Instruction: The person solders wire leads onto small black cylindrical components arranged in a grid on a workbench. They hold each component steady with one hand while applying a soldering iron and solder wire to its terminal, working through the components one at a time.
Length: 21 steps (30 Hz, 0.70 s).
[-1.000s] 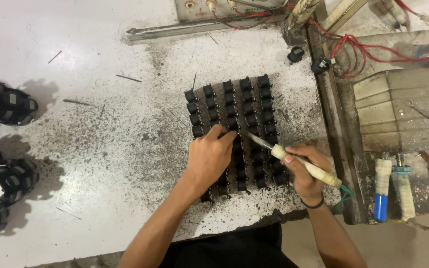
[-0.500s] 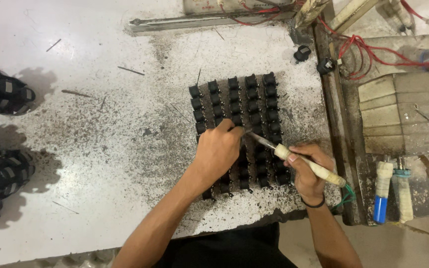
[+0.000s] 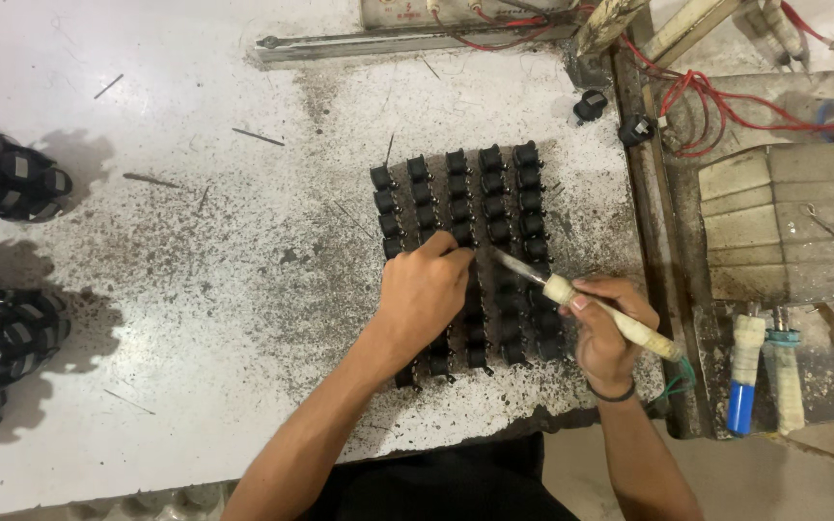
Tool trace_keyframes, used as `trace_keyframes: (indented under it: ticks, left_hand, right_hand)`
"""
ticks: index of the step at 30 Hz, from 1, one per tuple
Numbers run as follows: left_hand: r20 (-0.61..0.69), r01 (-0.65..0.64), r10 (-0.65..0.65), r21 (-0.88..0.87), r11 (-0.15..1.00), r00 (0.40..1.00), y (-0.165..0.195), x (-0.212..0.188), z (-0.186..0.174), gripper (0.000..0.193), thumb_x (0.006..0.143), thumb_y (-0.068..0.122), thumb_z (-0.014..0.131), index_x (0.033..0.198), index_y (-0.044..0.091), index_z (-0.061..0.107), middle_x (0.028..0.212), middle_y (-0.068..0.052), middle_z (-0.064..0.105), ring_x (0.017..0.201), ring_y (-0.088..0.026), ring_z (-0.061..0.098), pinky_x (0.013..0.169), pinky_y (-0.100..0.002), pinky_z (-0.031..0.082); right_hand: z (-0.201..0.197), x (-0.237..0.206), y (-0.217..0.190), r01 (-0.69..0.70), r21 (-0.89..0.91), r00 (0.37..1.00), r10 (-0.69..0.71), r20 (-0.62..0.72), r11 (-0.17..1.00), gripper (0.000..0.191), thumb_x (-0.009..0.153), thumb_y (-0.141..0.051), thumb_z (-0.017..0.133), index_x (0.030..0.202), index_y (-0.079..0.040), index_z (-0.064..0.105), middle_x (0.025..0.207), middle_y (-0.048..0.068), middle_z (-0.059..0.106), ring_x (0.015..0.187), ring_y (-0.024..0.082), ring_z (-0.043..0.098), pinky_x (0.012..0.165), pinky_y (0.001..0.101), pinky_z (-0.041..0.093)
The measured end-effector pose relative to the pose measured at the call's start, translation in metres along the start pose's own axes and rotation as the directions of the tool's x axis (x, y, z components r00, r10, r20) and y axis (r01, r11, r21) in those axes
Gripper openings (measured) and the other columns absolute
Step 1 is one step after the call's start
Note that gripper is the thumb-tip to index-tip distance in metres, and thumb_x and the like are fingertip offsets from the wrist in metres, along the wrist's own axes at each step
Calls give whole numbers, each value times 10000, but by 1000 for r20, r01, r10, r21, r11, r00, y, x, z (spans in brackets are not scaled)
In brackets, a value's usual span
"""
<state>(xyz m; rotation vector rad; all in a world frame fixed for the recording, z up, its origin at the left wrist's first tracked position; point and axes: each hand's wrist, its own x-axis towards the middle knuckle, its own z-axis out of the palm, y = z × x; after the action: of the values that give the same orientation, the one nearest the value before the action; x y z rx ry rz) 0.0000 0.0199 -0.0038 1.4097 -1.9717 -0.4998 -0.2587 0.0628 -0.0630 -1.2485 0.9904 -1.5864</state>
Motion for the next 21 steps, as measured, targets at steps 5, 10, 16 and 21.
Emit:
trace_keyframes:
  ticks: [5, 10, 16, 21]
  left_hand:
    - [66, -7, 3, 56, 998, 998, 1, 8, 1, 100, 865, 77, 669, 946, 29, 703, 918, -122, 666, 607, -361, 680, 534, -456, 565]
    - [-4, 7, -7, 33, 999, 1000, 9, 12, -14, 78, 879, 96, 689, 882, 28, 651, 904, -142, 645, 587, -378, 660, 534, -462, 561]
    - [-27, -72, 72, 13, 997, 997, 18, -14, -24, 156, 843, 40, 685, 993, 40, 726, 953, -124, 648, 604, -302, 691, 521, -400, 572]
    - [61, -21, 19, 44, 999, 998, 17, -23, -11, 196, 859, 47, 690, 1036, 60, 773, 948, -104, 680, 577, -286, 696, 477, -387, 563]
  right_hand:
    - [2, 0, -8, -67, -80, 998, 68, -1, 995, 119, 935, 24, 663, 1037, 82, 678, 961, 192, 703, 743, 204, 689, 666, 289, 594]
    - [-10, 9, -18, 12, 33, 1000, -11, -19, 999, 125, 943, 37, 645, 1054, 77, 687, 926, 193, 724, 742, 218, 724, 648, 289, 608]
    - [-12, -22, -19, -8, -31, 1000, 8, -15, 999, 116, 921, 54, 657, 1031, 85, 678, 961, 198, 712, 756, 209, 706, 662, 303, 596]
    - [-7, -41, -17, -83, -126, 996, 78, -51, 989, 108, 919, 41, 659, 1016, 88, 668, 965, 194, 699, 759, 200, 701, 683, 295, 594]
